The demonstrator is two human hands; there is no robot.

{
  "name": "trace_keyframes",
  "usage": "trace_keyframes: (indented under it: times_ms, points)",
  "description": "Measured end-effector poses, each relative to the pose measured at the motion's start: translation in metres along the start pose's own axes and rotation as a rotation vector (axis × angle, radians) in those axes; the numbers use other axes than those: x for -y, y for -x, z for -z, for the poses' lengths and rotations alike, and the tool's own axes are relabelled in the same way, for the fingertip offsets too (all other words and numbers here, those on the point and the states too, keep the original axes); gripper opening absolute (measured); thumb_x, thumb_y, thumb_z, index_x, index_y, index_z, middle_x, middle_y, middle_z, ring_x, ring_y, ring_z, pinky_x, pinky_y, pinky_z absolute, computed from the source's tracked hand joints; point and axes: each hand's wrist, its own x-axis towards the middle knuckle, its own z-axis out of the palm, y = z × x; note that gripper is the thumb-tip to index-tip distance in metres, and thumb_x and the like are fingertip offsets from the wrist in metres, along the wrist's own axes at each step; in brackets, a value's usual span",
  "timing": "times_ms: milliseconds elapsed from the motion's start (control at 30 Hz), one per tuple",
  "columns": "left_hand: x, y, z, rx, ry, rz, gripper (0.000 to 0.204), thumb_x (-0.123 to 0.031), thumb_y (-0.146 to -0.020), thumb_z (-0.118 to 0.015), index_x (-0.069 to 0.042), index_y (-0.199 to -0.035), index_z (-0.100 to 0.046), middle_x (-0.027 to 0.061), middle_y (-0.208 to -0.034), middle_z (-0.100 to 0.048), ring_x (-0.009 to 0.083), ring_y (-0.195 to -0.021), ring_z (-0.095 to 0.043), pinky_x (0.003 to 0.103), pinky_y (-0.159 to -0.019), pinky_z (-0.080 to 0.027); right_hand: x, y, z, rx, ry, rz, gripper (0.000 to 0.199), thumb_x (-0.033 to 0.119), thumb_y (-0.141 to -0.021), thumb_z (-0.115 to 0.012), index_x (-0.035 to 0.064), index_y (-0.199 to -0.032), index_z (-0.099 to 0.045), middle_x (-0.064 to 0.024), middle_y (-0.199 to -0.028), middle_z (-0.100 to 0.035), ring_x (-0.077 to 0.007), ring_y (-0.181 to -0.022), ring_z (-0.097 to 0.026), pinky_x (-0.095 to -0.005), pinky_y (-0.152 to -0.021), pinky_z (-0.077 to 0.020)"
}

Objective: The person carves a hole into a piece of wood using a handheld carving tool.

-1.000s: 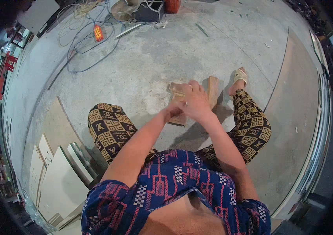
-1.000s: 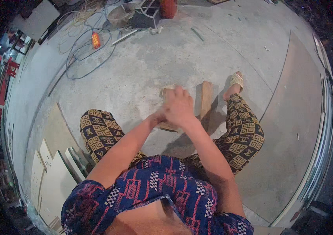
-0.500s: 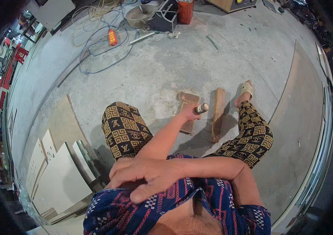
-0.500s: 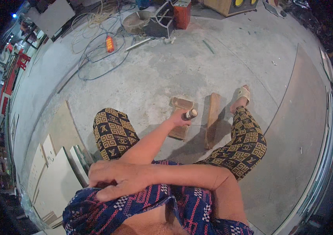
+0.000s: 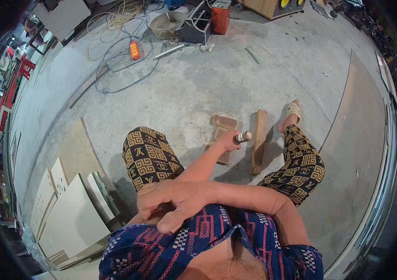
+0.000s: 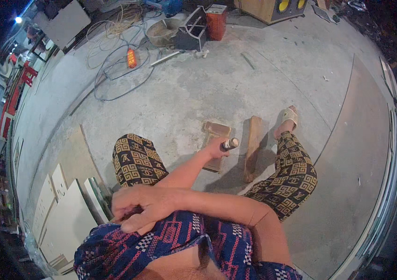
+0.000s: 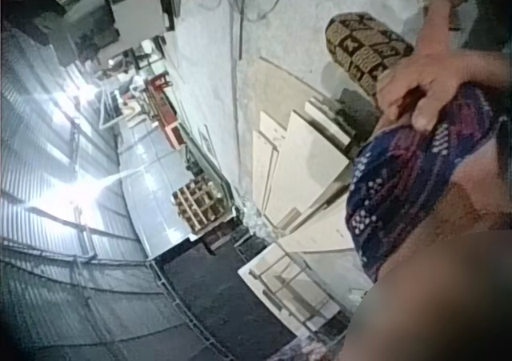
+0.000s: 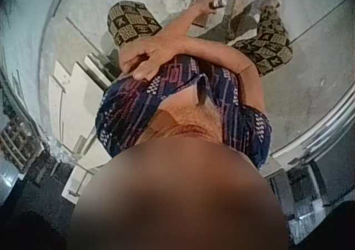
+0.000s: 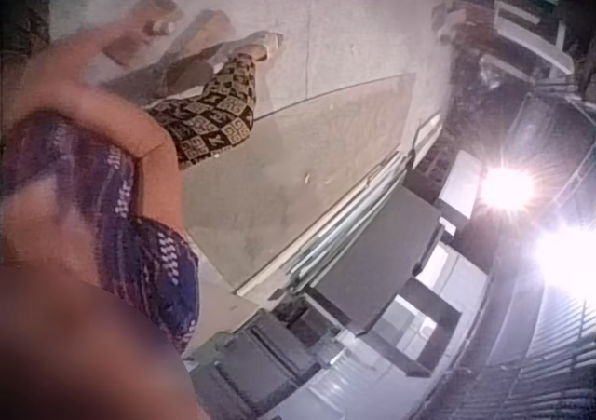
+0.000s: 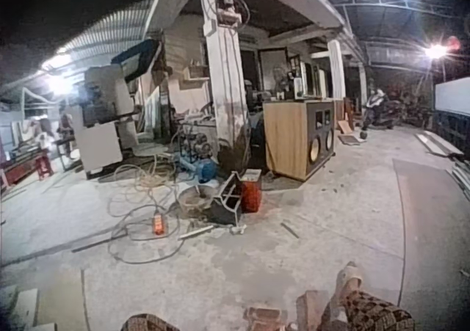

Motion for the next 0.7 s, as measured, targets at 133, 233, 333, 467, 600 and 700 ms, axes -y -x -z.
trace_keyframes:
  times_ms: [133, 233, 333, 467, 600, 700]
  points:
    - [0.022, 0.001, -0.005, 0.031, 0.210, -0.002, 0.038, -0.003, -0.064, -0.073, -0.007, -0.099, -0.060, 0.0048, -0.081, -0.063, 0.0167, -0.076, -0.060, 0.032, -0.071, -0.048, -0.005, 0.041, 0.023, -0.091, 0.189, -0.282, 0.036, 0.037, -0.082, -0.066, 0.0021, -0.086, -0.060, -0.0060, -0.077, -0.056, -0.0178, -0.077, -0.053, -0.0322, -0.069, -0.0420]
    - [0.054, 0.013, 0.006, -0.074, 0.519, -0.186, 0.041, -0.003, -0.065, -0.075, -0.005, -0.102, -0.059, 0.0022, -0.085, -0.062, 0.0166, -0.077, -0.058, 0.031, -0.072, -0.048, -0.004, 0.100, 0.067, -0.368, 0.458, -0.655, 0.023, 0.025, -0.079, -0.070, 0.0029, -0.082, -0.064, -0.0025, -0.078, -0.064, -0.0114, -0.073, -0.058, -0.0271, -0.064, -0.0457]
    - [0.032, 0.009, 0.030, -0.022, 0.372, -0.375, 0.039, -0.005, -0.066, -0.076, -0.007, -0.101, -0.060, 0.0008, -0.085, -0.063, 0.0155, -0.077, -0.059, 0.031, -0.071, -0.049, -0.053, 0.229, 0.129, -1.545, 0.324, -0.570, 0.022, 0.021, -0.080, -0.065, -0.0010, -0.084, -0.061, -0.0053, -0.074, -0.061, -0.0123, -0.071, -0.059, -0.0250, -0.064, -0.0469]
    - [0.041, 0.005, 0.038, 0.057, 0.546, 0.288, 0.018, -0.004, -0.071, -0.068, -0.005, -0.087, -0.060, -0.0001, -0.082, -0.061, 0.0106, -0.076, -0.056, 0.029, -0.070, -0.046, -0.117, 0.351, 0.091, -1.684, 0.884, -1.500, 0.046, 0.024, -0.070, -0.075, -0.0035, -0.098, -0.052, -0.0197, -0.094, -0.061, -0.0328, -0.091, -0.061, -0.0393, -0.078, -0.0491]
    - [0.043, 0.010, 0.035, 0.022, 0.476, 0.244, 0.015, -0.003, -0.069, -0.068, -0.006, -0.080, -0.059, -0.0010, -0.078, -0.060, 0.0100, -0.074, -0.055, 0.029, -0.069, -0.046, -0.146, 0.371, 0.077, -1.421, 0.672, -1.810, 0.060, 0.019, -0.074, -0.070, -0.0057, -0.116, -0.035, -0.0252, -0.105, -0.058, -0.0394, -0.102, -0.057, -0.0430, -0.086, -0.0469]
    - [0.030, 0.010, 0.036, 0.027, 0.486, 0.149, 0.014, -0.003, -0.068, -0.068, -0.006, -0.077, -0.058, -0.0017, -0.076, -0.059, 0.0098, -0.073, -0.055, 0.029, -0.068, -0.045, -0.171, 0.405, 0.083, -1.412, 0.771, -1.765, 0.061, 0.018, -0.075, -0.069, -0.0050, -0.118, -0.032, -0.0256, -0.105, -0.058, -0.0405, -0.103, -0.056, -0.0429, -0.087, -0.0468]
